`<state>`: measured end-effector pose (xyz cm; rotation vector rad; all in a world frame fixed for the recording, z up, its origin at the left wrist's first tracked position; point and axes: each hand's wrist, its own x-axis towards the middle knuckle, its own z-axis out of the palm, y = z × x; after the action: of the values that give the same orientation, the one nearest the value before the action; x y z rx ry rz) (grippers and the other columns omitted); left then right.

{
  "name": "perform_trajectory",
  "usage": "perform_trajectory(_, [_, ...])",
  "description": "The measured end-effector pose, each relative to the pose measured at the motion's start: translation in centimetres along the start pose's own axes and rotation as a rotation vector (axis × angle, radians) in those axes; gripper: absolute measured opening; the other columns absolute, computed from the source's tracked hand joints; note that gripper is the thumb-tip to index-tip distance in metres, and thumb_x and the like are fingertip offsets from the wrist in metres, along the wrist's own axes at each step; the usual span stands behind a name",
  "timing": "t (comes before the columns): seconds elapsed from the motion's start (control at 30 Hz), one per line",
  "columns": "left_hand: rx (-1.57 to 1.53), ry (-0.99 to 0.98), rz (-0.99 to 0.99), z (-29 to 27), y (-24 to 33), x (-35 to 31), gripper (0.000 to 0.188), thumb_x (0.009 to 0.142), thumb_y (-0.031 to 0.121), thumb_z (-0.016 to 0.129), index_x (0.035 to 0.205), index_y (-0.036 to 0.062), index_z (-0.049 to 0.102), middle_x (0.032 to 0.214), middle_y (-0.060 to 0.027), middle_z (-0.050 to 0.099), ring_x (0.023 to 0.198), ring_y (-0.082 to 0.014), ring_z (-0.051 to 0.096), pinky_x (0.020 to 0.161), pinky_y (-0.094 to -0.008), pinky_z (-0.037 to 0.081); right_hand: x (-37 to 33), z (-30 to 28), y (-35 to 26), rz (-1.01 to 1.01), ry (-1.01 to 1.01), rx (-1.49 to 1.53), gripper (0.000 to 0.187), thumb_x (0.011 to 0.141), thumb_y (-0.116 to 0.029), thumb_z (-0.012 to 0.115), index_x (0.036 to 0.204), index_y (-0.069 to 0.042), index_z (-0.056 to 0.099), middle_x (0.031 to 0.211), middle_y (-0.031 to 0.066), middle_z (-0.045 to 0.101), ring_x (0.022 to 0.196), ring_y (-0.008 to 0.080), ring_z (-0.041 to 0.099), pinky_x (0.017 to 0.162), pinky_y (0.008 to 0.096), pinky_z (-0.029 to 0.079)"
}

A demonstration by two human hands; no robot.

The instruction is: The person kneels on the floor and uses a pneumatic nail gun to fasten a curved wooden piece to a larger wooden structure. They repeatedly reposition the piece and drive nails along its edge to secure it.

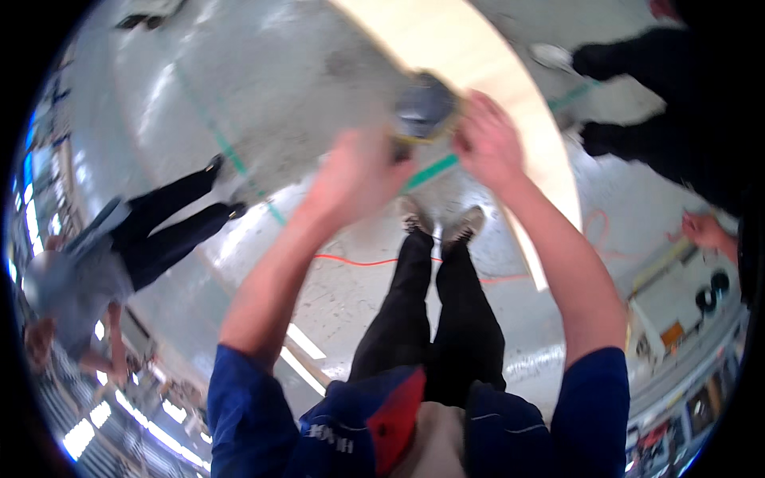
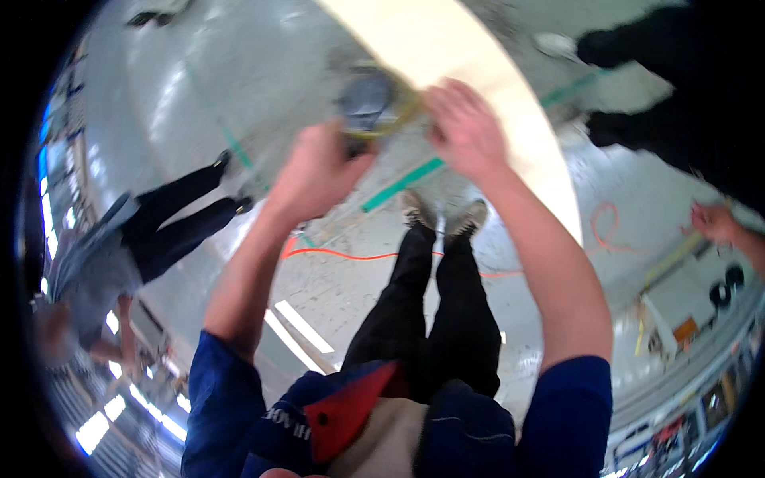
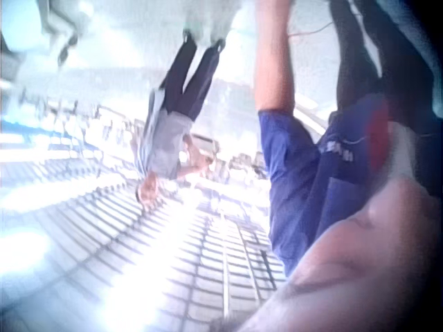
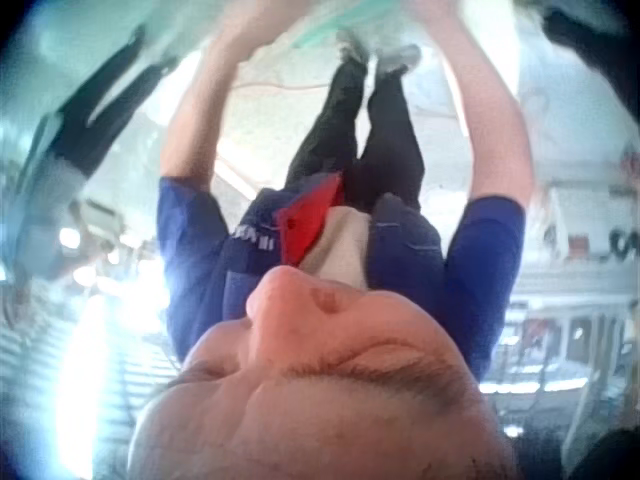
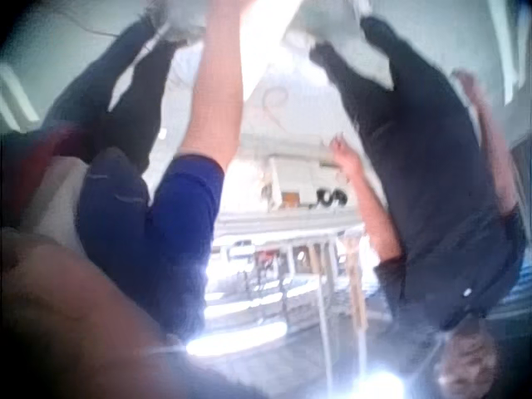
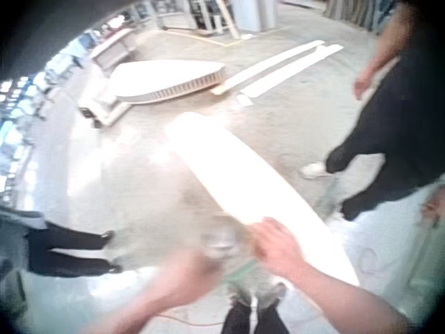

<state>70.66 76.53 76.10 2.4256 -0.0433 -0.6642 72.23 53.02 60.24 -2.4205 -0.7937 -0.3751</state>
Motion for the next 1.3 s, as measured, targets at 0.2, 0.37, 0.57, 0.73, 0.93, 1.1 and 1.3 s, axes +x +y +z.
perform_trajectory(0.2, [-0.320, 0.163, -0.177, -0.3, 0.8, -3.0, 0.027, 0.099, 0.015, 0.070, 0.077, -0.0002, 0.066, 0.056, -0.0007, 0.058, 0.051, -0.0071, 0.055, 0.048, -0.0293, 0.043, 0.0, -0.4, 0.9, 0.066, -0.093, -0.021, 0.058, 0.085, -0.014, 0.070, 0.142, -0.009, 0.062, 0.141, 0.0091, 0.066, 0.138, 0.0296, 0.056, 0.125, 0.0428, 0.038])
perform_trajectory(0.37, [-0.312, 0.092, -0.142, 2.7, 1.6, -4.8, 0.023, 0.100, 0.012, 0.068, 0.080, -0.0005, 0.064, 0.060, -0.0015, 0.059, 0.051, -0.0097, 0.056, 0.050, -0.0288, 0.043, -4.9, -2.0, 1.0, 0.118, -0.098, -0.022, 0.056, 0.090, -0.019, 0.068, 0.145, -0.015, 0.061, 0.146, 0.0047, 0.064, 0.141, 0.0276, 0.054, 0.127, 0.0424, 0.036])
perform_trajectory(0.57, [-0.237, -0.020, -0.096, 6.0, 2.7, -4.4, 0.022, 0.097, 0.013, 0.071, 0.081, -0.0008, 0.067, 0.057, -0.0006, 0.060, 0.050, -0.0077, 0.057, 0.049, -0.0283, 0.044, -13.8, -4.8, -0.4, 0.263, 0.007, -0.010, 0.053, 0.089, -0.021, 0.071, 0.141, -0.015, 0.065, 0.144, 0.0023, 0.065, 0.140, 0.0255, 0.055, 0.125, 0.0400, 0.037])
perform_trajectory(0.73, [-0.217, -0.065, -0.076, 7.4, 3.8, -4.0, 0.021, 0.097, 0.013, 0.071, 0.082, -0.0013, 0.067, 0.057, -0.0019, 0.060, 0.051, -0.0084, 0.058, 0.049, -0.0288, 0.045, -14.3, -3.3, -1.1, 0.277, 0.008, -0.120, 0.046, 0.090, -0.020, 0.070, 0.136, -0.018, 0.069, 0.138, -0.0036, 0.067, 0.137, 0.0221, 0.057, 0.123, 0.0363, 0.040])
perform_trajectory(0.93, [-0.156, -0.144, -0.044, 7.3, 4.5, -3.3, 0.022, 0.097, 0.013, 0.071, 0.081, -0.0018, 0.066, 0.056, -0.0033, 0.059, 0.049, -0.0096, 0.058, 0.049, -0.0300, 0.046, -14.1, -3.5, -1.4, 0.257, 0.017, -0.176, 0.044, 0.091, -0.020, 0.068, 0.136, -0.020, 0.069, 0.135, -0.0049, 0.067, 0.135, 0.0200, 0.057, 0.123, 0.0358, 0.039])
perform_trajectory(1.1, [-0.100, -0.158, -0.061, 6.9, 4.8, -3.1, 0.024, 0.098, 0.014, 0.070, 0.081, -0.0015, 0.067, 0.055, -0.0039, 0.060, 0.048, -0.0108, 0.058, 0.049, -0.0319, 0.046, -14.0, -3.5, -1.6, 0.264, 0.000, -0.165, 0.044, 0.092, -0.020, 0.068, 0.136, -0.020, 0.068, 0.135, -0.0041, 0.066, 0.136, 0.0209, 0.056, 0.123, 0.0373, 0.039])
perform_trajectory(1.3, [-0.057, -0.099, -0.058, 7.6, 5.6, -3.6, 0.023, 0.097, 0.013, 0.071, 0.082, -0.0037, 0.065, 0.058, -0.0033, 0.059, 0.055, -0.0072, 0.053, 0.052, -0.0320, 0.044, -14.0, -3.4, -1.3, 0.248, -0.018, -0.149, 0.046, 0.091, -0.020, 0.069, 0.137, -0.019, 0.068, 0.136, -0.0028, 0.066, 0.136, 0.0232, 0.056, 0.122, 0.0389, 0.039])
